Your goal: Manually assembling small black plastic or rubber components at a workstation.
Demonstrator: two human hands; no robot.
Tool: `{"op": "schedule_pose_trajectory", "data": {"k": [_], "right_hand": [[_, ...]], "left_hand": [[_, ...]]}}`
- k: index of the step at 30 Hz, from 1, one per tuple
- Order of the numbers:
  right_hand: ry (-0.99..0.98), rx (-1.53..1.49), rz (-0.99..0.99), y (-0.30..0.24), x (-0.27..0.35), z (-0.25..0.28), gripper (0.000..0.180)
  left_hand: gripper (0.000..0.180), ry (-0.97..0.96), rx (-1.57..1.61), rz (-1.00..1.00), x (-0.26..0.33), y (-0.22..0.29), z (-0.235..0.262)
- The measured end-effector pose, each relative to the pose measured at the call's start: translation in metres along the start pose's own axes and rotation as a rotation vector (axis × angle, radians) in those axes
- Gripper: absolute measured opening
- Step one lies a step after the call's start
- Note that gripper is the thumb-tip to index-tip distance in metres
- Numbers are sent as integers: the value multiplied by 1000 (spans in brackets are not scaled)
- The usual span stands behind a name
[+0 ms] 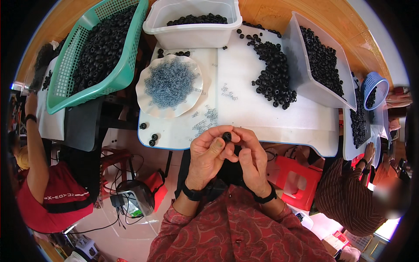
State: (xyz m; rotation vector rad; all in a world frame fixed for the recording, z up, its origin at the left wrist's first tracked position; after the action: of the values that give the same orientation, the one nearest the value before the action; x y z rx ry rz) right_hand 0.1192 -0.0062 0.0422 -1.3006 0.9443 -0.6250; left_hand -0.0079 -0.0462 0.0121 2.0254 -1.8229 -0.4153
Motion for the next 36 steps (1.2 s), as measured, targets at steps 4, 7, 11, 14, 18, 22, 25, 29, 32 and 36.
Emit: {"op": "schedule_pose_trajectory", "data": {"k": [4,7,11,14,18,22,25,29,32,36], "right_hand": [[-19,44,25,1,-3,-9,62],[-29,169,-60,-6,-9,-20,66],[20,220,-45,-2,-13,-23,55],[45,153,-67,-1,-12,-23,50],[51,147,-86,-5,-15,-24,49],[64,186,-11,0,-18,-25,46],[75,164,33,4,-17,-24,48],[72,111,-17,3,-15,-26,62],[66,165,53,-2,-16,-26,72],[77,171,63,-5,-14,-25,76]], "left_hand": [[33,9,-35,-30,-1,-2,4],[33,36,-27,41,3,0,-6],[35,-6,-26,-21,2,-2,-1],[37,23,-42,-7,2,-3,2],[37,32,-50,-10,1,-3,2],[38,31,-65,-20,0,-5,1],[38,46,-66,-31,0,-7,-1],[37,24,-99,-42,0,-7,6],[36,-49,-49,-34,0,-4,2],[35,-95,23,-41,-3,-5,-1]]}}
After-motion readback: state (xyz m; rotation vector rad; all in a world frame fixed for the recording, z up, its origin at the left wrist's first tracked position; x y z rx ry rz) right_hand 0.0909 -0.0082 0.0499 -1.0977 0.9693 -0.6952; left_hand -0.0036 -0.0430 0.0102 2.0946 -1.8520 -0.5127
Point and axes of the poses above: each hand's wrist, its own x-axis away from the middle knuckle, its own z-axis out of the back of the hand, y = z × x, the point moved 1 cm from there along -x, towards the middle knuckle, and after that the axes turned 4 degrees about z, right-handed, at the moved point
